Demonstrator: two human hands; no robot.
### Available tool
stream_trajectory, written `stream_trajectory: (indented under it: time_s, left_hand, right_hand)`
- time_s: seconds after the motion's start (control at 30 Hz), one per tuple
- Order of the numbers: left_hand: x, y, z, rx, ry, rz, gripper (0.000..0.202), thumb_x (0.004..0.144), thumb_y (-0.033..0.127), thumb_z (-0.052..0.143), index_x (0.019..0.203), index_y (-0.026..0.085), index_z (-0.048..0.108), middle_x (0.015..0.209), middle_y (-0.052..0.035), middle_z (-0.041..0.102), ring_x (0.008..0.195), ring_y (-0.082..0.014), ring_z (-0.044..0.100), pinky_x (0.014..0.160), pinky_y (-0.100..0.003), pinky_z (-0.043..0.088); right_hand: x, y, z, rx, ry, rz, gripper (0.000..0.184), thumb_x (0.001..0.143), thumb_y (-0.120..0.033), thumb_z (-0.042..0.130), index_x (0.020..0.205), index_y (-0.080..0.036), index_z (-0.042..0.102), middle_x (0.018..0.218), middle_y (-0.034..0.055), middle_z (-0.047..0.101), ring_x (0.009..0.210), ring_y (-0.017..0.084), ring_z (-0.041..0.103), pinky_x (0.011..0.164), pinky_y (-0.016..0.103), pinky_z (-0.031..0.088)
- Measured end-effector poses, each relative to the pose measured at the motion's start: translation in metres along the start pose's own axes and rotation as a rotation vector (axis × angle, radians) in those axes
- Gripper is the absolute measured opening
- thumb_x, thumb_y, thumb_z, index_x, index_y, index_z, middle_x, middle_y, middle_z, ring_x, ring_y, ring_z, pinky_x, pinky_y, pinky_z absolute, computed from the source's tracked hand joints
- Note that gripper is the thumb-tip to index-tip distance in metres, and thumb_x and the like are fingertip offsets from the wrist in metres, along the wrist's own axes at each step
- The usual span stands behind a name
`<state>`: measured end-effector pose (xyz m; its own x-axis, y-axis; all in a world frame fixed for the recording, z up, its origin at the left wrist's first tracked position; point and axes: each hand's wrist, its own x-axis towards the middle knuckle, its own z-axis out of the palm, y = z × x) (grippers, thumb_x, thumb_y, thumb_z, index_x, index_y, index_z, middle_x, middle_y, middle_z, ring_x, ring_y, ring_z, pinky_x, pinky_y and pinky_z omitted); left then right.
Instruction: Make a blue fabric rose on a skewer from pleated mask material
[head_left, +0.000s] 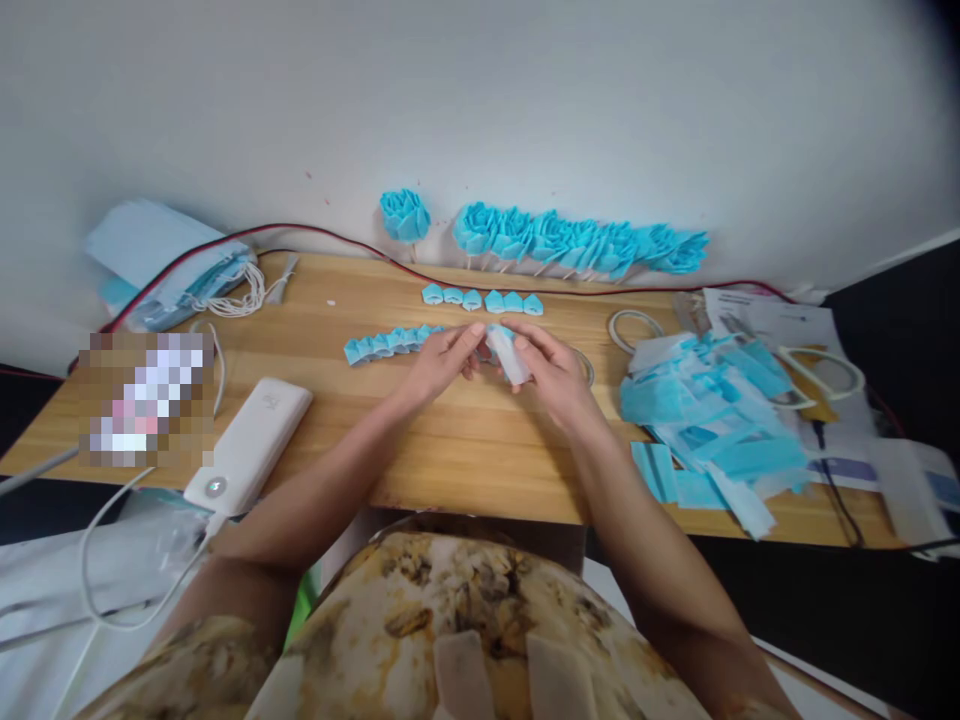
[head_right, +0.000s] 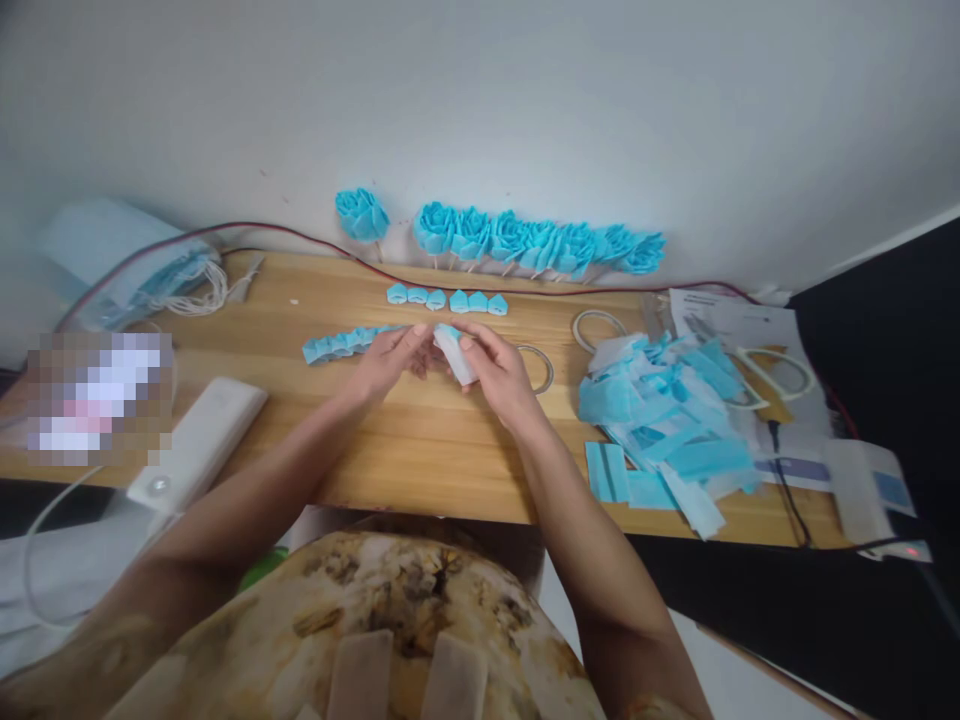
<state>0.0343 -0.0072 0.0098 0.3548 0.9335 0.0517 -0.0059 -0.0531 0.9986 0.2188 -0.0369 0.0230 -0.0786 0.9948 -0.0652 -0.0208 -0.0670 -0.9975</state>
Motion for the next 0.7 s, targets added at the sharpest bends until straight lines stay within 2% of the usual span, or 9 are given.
stream_trajectory:
  time_s: [0.13, 0.23, 0.3, 0.4, 0.5, 0.6, 0.7]
  left_hand:
    - [0.001, -0.003, 0.004, -0.003, -0.011, -0.041, 0.041, 0.086, 0.057, 0.071, 0.083, 0.016, 0.067, 0.075, -0.0024, 0.068, 0.059, -0.0097, 0.057, 0.053, -0.021, 0.047]
    - [0.000, -0.006, 0.006, 0.009, 0.062, -0.038, 0.028, 0.083, 0.041, 0.075, 0.077, 0.017, 0.064, 0.067, 0.0018, 0.062, 0.056, -0.0084, 0.053, 0.053, -0.021, 0.045]
    - [0.000, -0.008, 0.006, 0.011, 0.128, -0.030, 0.025, 0.083, 0.037, 0.073, 0.073, 0.018, 0.062, 0.062, 0.0033, 0.057, 0.053, -0.0080, 0.051, 0.052, -0.021, 0.044]
    - [0.000, -0.008, 0.006, 0.025, 0.179, -0.012, 0.024, 0.084, 0.036, 0.073, 0.072, 0.019, 0.061, 0.061, 0.0041, 0.055, 0.052, -0.0079, 0.048, 0.050, -0.022, 0.042]
    - [-0.002, -0.008, 0.009, 0.086, 0.171, 0.020, 0.023, 0.084, 0.034, 0.072, 0.071, 0.019, 0.061, 0.063, 0.0037, 0.056, 0.055, -0.0084, 0.049, 0.052, -0.022, 0.041]
    - [-0.004, -0.008, 0.012, 0.133, 0.144, 0.086, 0.025, 0.086, 0.035, 0.073, 0.071, 0.019, 0.060, 0.066, 0.0029, 0.059, 0.061, -0.0094, 0.052, 0.056, -0.022, 0.043]
    - [-0.005, -0.006, 0.013, 0.116, 0.086, 0.140, 0.033, 0.091, 0.045, 0.069, 0.073, 0.018, 0.062, 0.069, 0.0009, 0.061, 0.064, -0.0104, 0.056, 0.060, -0.023, 0.047]
  right_hand:
    - [-0.002, 0.014, -0.003, -0.110, -0.001, -0.038, 0.052, 0.089, -0.057, 0.068, 0.132, -0.029, 0.069, 0.085, 0.0010, 0.070, 0.066, 0.016, 0.060, 0.056, 0.030, 0.052]
    - [-0.005, 0.019, -0.007, -0.238, 0.032, -0.097, 0.047, 0.095, -0.054, 0.061, 0.135, -0.030, 0.067, 0.087, 0.0006, 0.072, 0.068, 0.017, 0.063, 0.067, 0.034, 0.055]
    - [-0.007, 0.018, -0.007, -0.348, 0.108, -0.182, 0.041, 0.097, -0.052, 0.057, 0.129, -0.029, 0.069, 0.094, 0.0023, 0.075, 0.077, 0.020, 0.067, 0.075, 0.038, 0.056]
    - [-0.010, 0.015, -0.005, -0.532, 0.215, -0.334, 0.026, 0.096, -0.047, 0.057, 0.106, -0.026, 0.072, 0.099, 0.0045, 0.077, 0.088, 0.023, 0.070, 0.084, 0.040, 0.056]
    - [-0.012, 0.012, 0.000, -0.651, 0.226, -0.424, 0.017, 0.093, -0.042, 0.060, 0.091, -0.026, 0.068, 0.093, 0.0044, 0.077, 0.086, 0.023, 0.069, 0.084, 0.040, 0.055]
    - [-0.012, 0.013, 0.005, -0.675, 0.214, -0.423, 0.012, 0.090, -0.038, 0.063, 0.087, -0.027, 0.067, 0.090, 0.0039, 0.075, 0.086, 0.023, 0.068, 0.085, 0.040, 0.054]
    - [-0.010, 0.018, 0.005, -0.527, 0.205, -0.318, 0.015, 0.089, -0.040, 0.063, 0.083, -0.026, 0.066, 0.084, 0.0021, 0.073, 0.078, 0.021, 0.066, 0.078, 0.037, 0.054]
